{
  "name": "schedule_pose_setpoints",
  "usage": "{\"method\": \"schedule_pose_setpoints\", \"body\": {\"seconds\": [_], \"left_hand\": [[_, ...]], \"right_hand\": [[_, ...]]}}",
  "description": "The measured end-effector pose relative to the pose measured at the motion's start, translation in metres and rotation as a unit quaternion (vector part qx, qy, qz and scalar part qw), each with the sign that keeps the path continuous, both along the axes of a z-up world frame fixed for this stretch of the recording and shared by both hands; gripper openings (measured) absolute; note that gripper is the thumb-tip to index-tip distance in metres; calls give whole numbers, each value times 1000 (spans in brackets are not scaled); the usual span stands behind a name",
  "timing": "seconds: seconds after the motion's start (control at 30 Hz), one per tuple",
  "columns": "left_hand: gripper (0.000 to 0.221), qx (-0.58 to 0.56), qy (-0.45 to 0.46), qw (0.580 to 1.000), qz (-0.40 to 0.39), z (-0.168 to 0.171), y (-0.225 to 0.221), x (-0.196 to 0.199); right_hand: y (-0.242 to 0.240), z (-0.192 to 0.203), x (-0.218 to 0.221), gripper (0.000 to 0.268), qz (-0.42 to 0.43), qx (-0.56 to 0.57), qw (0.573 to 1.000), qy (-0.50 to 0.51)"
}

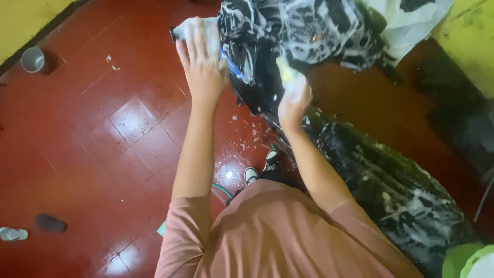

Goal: The person scrubs a motorcycle covered in soap suds using a yellow sponge. They clean the seat, handlebars, and front fairing, repeatedly dipping the sponge into a green bucket of soapy water to continue scrubbing the vehicle's surfaces.

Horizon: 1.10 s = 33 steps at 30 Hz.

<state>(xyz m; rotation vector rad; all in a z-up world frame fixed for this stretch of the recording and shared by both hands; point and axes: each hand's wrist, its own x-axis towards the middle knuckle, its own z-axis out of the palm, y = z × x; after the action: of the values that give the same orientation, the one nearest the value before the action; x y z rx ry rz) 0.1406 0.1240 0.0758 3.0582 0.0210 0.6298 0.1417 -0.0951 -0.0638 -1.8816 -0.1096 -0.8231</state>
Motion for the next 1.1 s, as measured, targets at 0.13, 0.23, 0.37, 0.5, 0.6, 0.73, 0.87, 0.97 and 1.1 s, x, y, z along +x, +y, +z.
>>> {"method": "schedule_pose_setpoints", "body": {"seconds": [0.13, 0.23, 0.37, 0.5, 0.6, 0.73, 0.87, 0.97, 1.1], "left_hand": [[76, 21, -21, 997, 71, -52, -12, 11], [79, -47, -59, 996, 51, -107, -26, 10], [98, -253, 146, 955, -47, -149, -37, 19], [101, -297, 78, 945, -114, -205, -25, 47], [110, -349, 57, 925, -139, -212, -12, 69], [112, -311, 102, 935, -137, -209, 6, 81], [106, -191, 199, 953, -123, -189, 12, 85], [97, -113, 112, 960, -230, -199, 17, 96], [80, -97, 112, 947, -284, -227, 12, 114]], "right_hand": [[-3, -1, 15, 25, -17, -74, 997, -7], [12, -34, 45, 20, 7, -117, 992, -56], [54, -11, 79, 21, -16, -278, 956, -96], [82, -43, 113, 32, 50, -330, 943, 2], [96, -42, 136, 15, 23, -424, 902, 73], [106, -4, 115, 30, 51, -402, 909, 94], [93, 37, 64, 50, 86, -375, 916, 110], [102, -31, 60, 49, 70, -232, 961, 132], [110, -59, 87, 50, -29, -234, 959, 159]]}}
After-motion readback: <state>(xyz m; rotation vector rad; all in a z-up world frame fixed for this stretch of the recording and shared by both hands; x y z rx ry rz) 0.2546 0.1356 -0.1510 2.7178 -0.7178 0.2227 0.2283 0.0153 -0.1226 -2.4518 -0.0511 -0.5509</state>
